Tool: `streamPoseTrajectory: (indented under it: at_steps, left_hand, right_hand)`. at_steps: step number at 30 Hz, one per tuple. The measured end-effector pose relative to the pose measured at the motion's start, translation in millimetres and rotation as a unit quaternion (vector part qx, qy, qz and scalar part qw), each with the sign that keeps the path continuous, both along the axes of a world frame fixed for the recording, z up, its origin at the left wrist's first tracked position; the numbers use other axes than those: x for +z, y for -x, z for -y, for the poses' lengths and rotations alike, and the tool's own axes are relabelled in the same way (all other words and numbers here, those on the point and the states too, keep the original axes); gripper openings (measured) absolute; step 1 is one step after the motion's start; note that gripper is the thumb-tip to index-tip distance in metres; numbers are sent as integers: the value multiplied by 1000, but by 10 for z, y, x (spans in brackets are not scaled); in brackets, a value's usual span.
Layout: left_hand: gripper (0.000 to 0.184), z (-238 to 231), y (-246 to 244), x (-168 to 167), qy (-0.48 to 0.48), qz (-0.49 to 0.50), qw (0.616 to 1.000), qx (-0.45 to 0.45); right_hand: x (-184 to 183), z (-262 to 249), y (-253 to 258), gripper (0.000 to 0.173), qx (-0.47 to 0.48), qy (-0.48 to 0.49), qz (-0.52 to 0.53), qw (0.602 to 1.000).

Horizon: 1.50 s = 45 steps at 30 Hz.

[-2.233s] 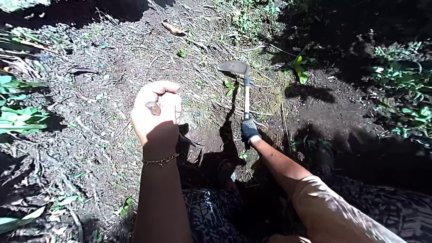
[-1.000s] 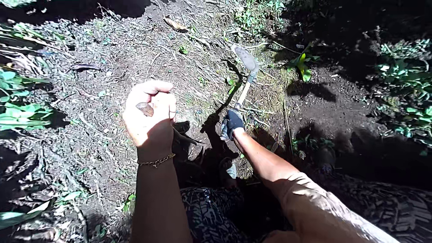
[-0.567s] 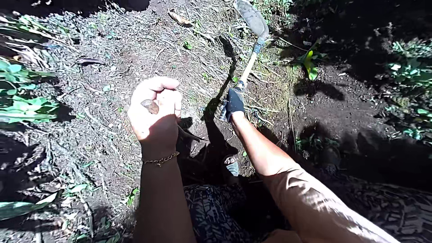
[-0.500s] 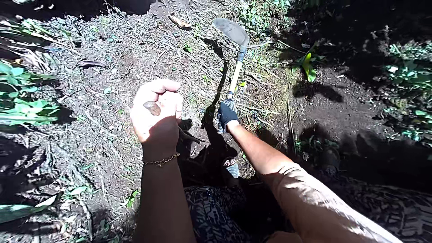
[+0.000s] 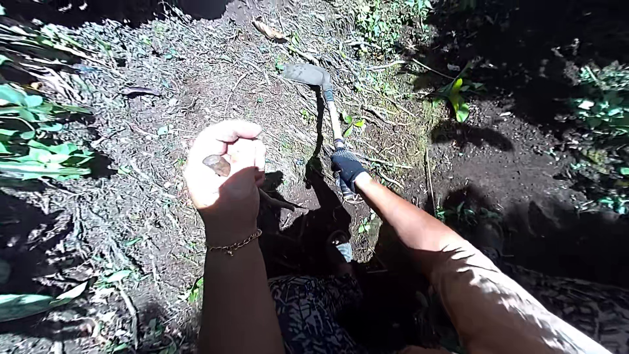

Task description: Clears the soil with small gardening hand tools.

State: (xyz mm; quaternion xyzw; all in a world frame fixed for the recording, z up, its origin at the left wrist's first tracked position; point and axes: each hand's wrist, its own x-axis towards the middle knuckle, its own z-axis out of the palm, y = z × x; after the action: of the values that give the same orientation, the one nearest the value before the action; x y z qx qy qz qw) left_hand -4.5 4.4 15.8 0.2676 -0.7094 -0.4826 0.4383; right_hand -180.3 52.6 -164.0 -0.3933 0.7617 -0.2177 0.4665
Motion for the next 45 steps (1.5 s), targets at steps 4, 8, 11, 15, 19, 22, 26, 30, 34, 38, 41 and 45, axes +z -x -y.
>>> streamPoseTrajectory:
  at_steps: [4, 8, 11, 15, 19, 22, 26, 30, 34, 38, 41, 45]
  left_hand:
    - [25, -2, -46, 11, -3, 9, 1000, 28]
    - [28, 31, -68, -2, 9, -9, 1000, 17]
    - [27, 60, -62, -28, 16, -20, 1000, -3]
    - [23, 138, -127, -62, 37, -25, 999, -7]
    - [21, 140, -167, -58, 41, -27, 999, -2]
    - [19, 111, -107, -57, 46, -30, 998, -20]
    - [20, 108, -60, -75, 40, -37, 998, -22]
    - [22, 121, -129, -80, 47, -27, 999, -8]
    - [19, 126, -124, -61, 50, -33, 998, -2]
    - [24, 126, -71, -56, 33, -39, 999, -17]
    - [25, 118, -86, -58, 26, -31, 999, -21]
    - [25, 71, 7, -14, 2, -19, 1000, -7]
  right_hand:
    - [6, -14, 442, 37, -79, 41, -21, 996]
    - [223, 579, 427, 36, -231, 83, -34, 969]
    - [127, 885, 445, 39, -138, 22, -84, 987]
    - [-240, 724, 765, 41, -125, 52, -21, 991]
    - [-156, 685, 753, 43, -279, 108, 13, 954]
    - [61, 972, 583, 39, -295, 88, -13, 951]
    - [123, 982, 518, 37, -22, 40, -51, 998]
    - [254, 857, 462, 45, -33, 51, -47, 997]
    - [238, 869, 347, 48, -90, 18, -115, 989]
    - [-351, 448, 389, 46, -143, -73, -2, 987]
    - [-682, 198, 622, 51, -196, -55, 36, 978]
    - [-534, 57, 465, 39, -121, -10, -49, 991]
